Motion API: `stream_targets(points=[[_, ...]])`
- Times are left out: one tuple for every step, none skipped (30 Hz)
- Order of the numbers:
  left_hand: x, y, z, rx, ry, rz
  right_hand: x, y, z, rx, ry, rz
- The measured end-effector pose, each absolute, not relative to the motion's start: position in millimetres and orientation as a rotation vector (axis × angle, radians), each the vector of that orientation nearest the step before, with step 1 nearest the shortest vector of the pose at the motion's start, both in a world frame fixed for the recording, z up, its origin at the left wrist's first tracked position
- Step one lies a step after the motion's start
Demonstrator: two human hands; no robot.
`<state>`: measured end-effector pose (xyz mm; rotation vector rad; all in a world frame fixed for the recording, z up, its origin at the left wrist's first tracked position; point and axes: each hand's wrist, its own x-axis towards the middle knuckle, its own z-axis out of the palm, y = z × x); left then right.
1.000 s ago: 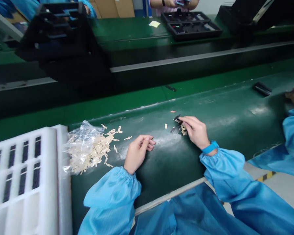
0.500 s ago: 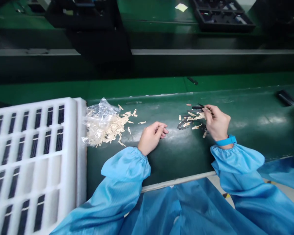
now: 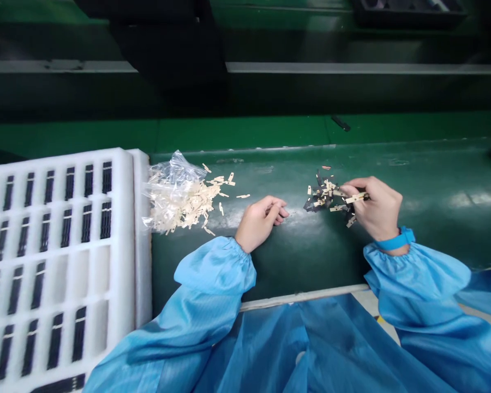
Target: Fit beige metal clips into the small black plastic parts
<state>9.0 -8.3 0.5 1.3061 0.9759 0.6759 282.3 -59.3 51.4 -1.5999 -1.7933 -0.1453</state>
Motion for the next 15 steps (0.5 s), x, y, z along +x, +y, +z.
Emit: stream_targets(points=[[9.1, -8.4, 1.0, 1.308, 0.977, 0.677, 281.6, -60.2, 53.9, -1.582, -1.788, -0.093], [9.2, -8.5, 1.6, 1.310, 0.977, 0.677, 281.1, -60.7, 56.2, -1.564, -1.784, -0.034], [9.3, -8.5, 2.3, 1.314, 0.978, 0.677, 281.0, -60.9, 58.3, -1.548, -1.779, 0.029], [9.4, -8.6, 3.0, 1.317, 0.976, 0.678, 281.5, -61.0, 60.3, -1.535, -1.772, 0.094], [9.4, -8.7, 3.5, 1.319, 0.976, 0.680, 282.8, -61.4, 62.0, -1.531, -1.764, 0.164], [9.4, -8.7, 3.9, 1.321, 0.975, 0.680, 284.8, -62.4, 63.4, -1.537, -1.757, 0.236], [9.3, -8.7, 4.1, 1.322, 0.975, 0.679, 287.6, -64.1, 64.2, -1.551, -1.753, 0.302], [9.0, -8.6, 4.1, 1.322, 0.977, 0.677, 290.7, -67.0, 64.2, -1.572, -1.748, 0.352], [8.6, -8.6, 3.9, 1.322, 0.979, 0.674, 293.8, -70.9, 63.0, -1.600, -1.742, 0.383], [8.2, -8.5, 3.6, 1.323, 0.979, 0.670, 296.4, -76.0, 60.3, -1.634, -1.737, 0.389], [7.6, -8.4, 3.3, 1.326, 0.980, 0.667, 297.7, -82.0, 56.1, -1.675, -1.739, 0.376], [7.1, -8.3, 3.1, 1.330, 0.980, 0.663, 297.4, -88.4, 50.4, -1.720, -1.749, 0.346], [6.6, -8.3, 2.9, 1.335, 0.980, 0.658, 294.9, -94.9, 43.5, -1.773, -1.769, 0.310], [6.1, -8.3, 2.9, 1.342, 0.981, 0.653, 290.2, -100.7, 35.8, -1.838, -1.800, 0.276], [5.8, -8.3, 3.1, 1.349, 0.983, 0.646, 283.7, -105.1, 28.0, -1.912, -1.832, 0.238]])
